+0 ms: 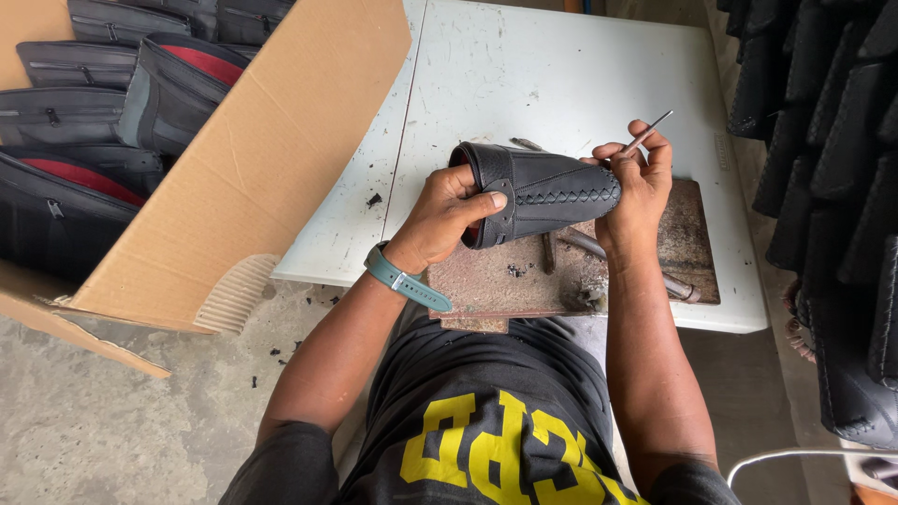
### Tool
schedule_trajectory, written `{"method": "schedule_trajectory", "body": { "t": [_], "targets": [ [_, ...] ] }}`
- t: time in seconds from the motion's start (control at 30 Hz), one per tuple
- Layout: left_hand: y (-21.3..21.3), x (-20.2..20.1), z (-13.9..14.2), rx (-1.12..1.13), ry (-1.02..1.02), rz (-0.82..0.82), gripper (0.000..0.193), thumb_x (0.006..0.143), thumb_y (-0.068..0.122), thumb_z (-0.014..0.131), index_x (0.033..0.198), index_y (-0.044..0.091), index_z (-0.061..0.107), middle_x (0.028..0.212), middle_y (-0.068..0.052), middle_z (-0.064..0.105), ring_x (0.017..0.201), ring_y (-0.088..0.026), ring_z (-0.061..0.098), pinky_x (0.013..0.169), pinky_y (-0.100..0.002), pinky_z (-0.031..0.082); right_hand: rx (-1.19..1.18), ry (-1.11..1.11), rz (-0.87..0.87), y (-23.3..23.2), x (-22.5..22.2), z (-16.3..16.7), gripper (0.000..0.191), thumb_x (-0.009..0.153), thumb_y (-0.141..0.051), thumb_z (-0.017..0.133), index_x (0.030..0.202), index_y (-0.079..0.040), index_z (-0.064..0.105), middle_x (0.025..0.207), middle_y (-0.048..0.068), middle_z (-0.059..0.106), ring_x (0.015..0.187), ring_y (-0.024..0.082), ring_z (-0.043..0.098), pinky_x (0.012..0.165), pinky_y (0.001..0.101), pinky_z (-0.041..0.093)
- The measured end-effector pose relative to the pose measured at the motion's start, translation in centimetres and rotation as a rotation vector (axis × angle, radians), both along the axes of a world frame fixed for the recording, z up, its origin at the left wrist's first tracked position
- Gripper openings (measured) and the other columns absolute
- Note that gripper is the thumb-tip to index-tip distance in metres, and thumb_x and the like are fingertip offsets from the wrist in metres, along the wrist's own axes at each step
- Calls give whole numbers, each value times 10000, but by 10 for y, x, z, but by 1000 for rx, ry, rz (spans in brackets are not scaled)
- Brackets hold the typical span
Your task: The person repairs black leather shoes by hand using a hammer and a metal awl. They repeatedly position the shoe on a wooden block, insert the awl into the sole, and strike it with the hammer to secure the stitching. After finishing each shoe, they place it into a cardboard box.
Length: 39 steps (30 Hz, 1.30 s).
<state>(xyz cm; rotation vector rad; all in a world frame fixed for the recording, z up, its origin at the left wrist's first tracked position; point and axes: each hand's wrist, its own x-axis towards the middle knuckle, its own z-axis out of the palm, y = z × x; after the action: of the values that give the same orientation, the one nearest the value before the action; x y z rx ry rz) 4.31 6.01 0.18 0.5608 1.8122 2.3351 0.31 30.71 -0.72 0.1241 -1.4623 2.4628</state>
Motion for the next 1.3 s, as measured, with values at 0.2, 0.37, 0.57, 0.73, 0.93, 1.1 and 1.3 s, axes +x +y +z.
{"method": "schedule_trajectory", "body": {
  "t": [0.2,0.37,0.57,0.73,0.93,1.1,1.3],
  "targets": [
    [6,-2,-9,-13,52,34,249,921,31,718,1166,-12,708,1040,-109,758,899,-135,733,801,-307,644,186,23,-174,14,-3,-3,394,1034,155,407,1388,24,520,1119,128,721,1040,125,748,868,245,647],
    [12,-3,-12,8,79,31,252,920,37,723,1168,-6,707,1048,-107,753,908,-128,728,811,-303,644,230,114,-179,44,40,29,516,970,69,386,1453,-86,482,926,48,671,525,58,470,425,224,383],
    [15,-2,-14,44,40,35,229,931,29,717,1156,-16,703,1041,-123,760,910,-138,728,824,-308,635,486,87,-51,25,96,42,273,1113,-142,562,1369,-60,604,726,-31,517,537,28,437,452,199,375],
    [15,-3,-12,85,59,49,226,941,34,717,1160,-17,697,1064,-133,761,947,-145,735,859,-305,629,460,46,31,9,101,46,291,1083,-156,593,1351,-45,610,779,-40,541,557,23,430,477,188,364],
    [17,-7,-6,83,88,59,228,944,52,717,1164,-4,696,1063,-113,762,958,-133,731,875,-297,624,428,1,9,5,101,43,268,1087,-147,572,1325,-49,646,788,-36,557,578,26,466,502,194,414],
    [12,4,9,-200,263,190,114,987,89,725,1061,4,724,914,-75,756,817,-91,678,741,-265,560,724,148,11,-10,108,45,242,1043,-97,657,1274,-41,706,841,-19,596,654,44,485,560,202,414],
    [15,29,41,-369,488,381,116,955,60,701,1044,-13,715,875,-69,758,763,-82,703,671,-266,566,1059,318,-150,-40,106,70,183,972,-72,720,1143,-15,751,859,86,693,635,109,609,574,266,478]
  ]
}}
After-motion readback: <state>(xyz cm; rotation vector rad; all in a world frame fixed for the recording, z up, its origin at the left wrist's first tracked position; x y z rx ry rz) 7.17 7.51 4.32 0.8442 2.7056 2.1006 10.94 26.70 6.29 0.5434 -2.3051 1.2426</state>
